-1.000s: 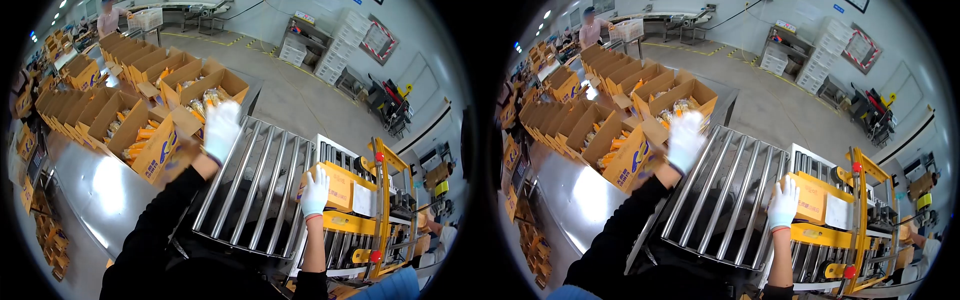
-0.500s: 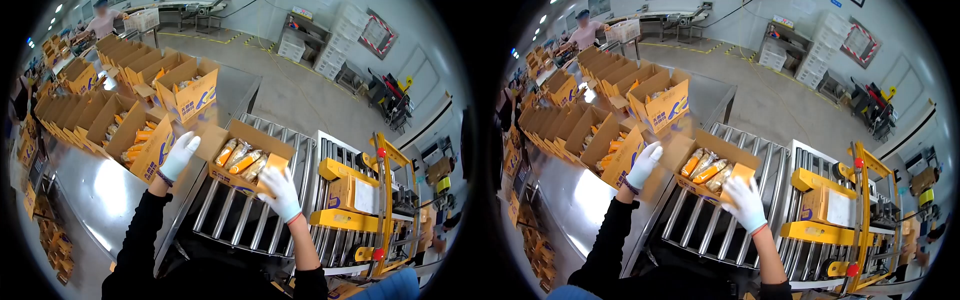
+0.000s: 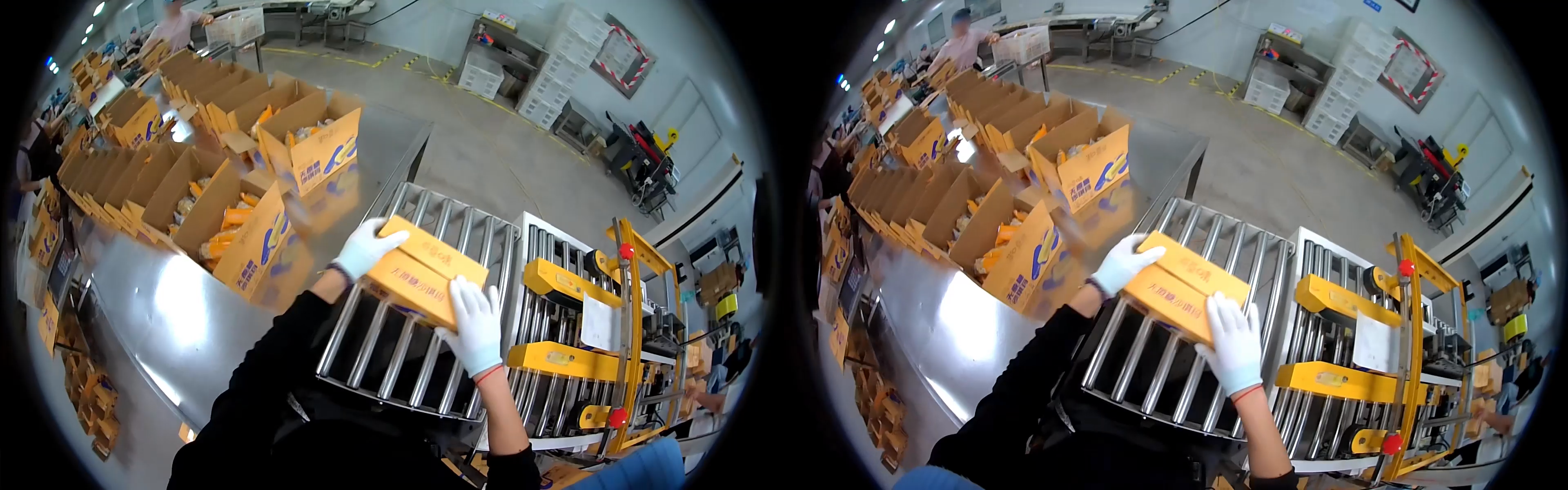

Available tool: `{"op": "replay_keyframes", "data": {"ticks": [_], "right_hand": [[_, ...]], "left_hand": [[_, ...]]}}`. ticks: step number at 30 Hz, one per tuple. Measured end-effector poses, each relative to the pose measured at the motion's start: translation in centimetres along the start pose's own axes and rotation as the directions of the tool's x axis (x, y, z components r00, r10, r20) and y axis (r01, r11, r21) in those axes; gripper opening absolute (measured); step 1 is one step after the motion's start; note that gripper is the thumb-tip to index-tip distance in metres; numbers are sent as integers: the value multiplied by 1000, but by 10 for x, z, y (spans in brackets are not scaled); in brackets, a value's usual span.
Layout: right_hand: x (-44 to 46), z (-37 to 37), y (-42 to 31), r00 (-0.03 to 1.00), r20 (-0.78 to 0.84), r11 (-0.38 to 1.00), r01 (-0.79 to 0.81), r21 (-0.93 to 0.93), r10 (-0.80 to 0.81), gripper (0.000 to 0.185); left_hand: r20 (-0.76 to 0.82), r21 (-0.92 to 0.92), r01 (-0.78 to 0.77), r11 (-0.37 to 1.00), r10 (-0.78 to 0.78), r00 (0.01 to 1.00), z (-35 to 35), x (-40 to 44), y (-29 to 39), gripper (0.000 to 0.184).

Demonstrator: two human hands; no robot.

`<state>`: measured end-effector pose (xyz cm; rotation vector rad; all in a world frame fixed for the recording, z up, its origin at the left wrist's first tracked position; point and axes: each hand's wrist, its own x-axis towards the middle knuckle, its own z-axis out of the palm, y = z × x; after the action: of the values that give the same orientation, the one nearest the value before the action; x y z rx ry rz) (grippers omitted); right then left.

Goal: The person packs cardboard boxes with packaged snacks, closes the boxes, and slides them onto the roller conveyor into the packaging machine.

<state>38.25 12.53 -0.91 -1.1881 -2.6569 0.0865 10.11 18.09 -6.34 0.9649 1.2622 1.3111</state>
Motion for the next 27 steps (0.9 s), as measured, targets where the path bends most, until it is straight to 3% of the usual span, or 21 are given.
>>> {"op": "replay_keyframes", "data": {"ticks": [2,3,4,5,6,7,9,10,11,12,13,16,17,18,20,22,23,24,25,26,27], "right_hand": [[1,-3,7,989,6,970,-143,-194,147,110],[9,-2,14,982,-35,954,-190,-231,187,113],[15,3,25,979,-73,960,-199,-197,188,117],[18,5,31,976,-91,957,-213,-199,198,118],[21,7,40,971,-113,952,-228,-202,209,120],[20,10,49,960,-152,917,-273,-292,237,119],[-3,5,74,938,-174,908,-335,-251,298,111],[-15,3,85,937,-196,921,-329,-210,291,109],[-22,1,87,933,-221,920,-331,-209,286,97],[-28,2,91,932,-217,922,-333,-199,290,97],[-34,3,94,928,-235,919,-339,-202,291,93],[-33,6,93,905,-300,924,-355,-140,302,75],[-23,0,84,952,-88,929,-304,-210,292,67],[-12,-3,72,953,123,933,-237,-269,277,61],[10,12,11,998,-11,921,-45,386,54,55],[25,-8,-58,960,2,890,257,377,-279,62],[28,-6,-75,920,-22,869,377,320,-391,74],[25,-15,-92,919,-105,865,394,310,-380,83],[24,-18,-102,937,-149,895,347,279,-317,84],[22,-20,-106,948,-191,923,296,247,-253,85],[25,-11,-102,957,-175,931,270,244,-231,81]], "left_hand": [[-312,420,-242,875,389,867,44,7,-16,56],[-148,245,-198,949,238,960,72,-6,-1,59],[13,370,-218,903,229,973,98,-17,3,67],[47,397,-355,847,368,929,122,-23,-25,78],[297,101,-355,929,312,902,126,-32,-19,78],[588,258,-91,962,-81,805,115,-32,-10,67],[575,386,-227,894,-41,817,81,-63,0,69],[489,489,-534,690,291,823,50,-78,10,64],[304,706,-437,557,318,898,21,-104,61,63],[265,912,-403,73,645,717,-17,-110,70,68],[234,972,-156,-174,727,646,-58,-114,77,67],[-428,879,476,2,441,789,-162,-148,75,35],[-440,873,487,4,436,785,-162,-151,74,35],[-403,910,415,27,298,865,-160,-148,76,31],[-155,985,132,108,249,956,-147,-140,77,31],[10,982,-57,178,251,968,-116,-132,90,36],[17,711,-173,682,228,973,-111,-137,105,39],[36,197,-209,958,206,978,-109,-139,117,44],[-150,541,-313,781,455,878,-124,-127,107,57],[-303,738,-131,662,499,812,-135,-128,96,60],[-300,676,-14,736,292,908,-162,-119,81,60]]}}
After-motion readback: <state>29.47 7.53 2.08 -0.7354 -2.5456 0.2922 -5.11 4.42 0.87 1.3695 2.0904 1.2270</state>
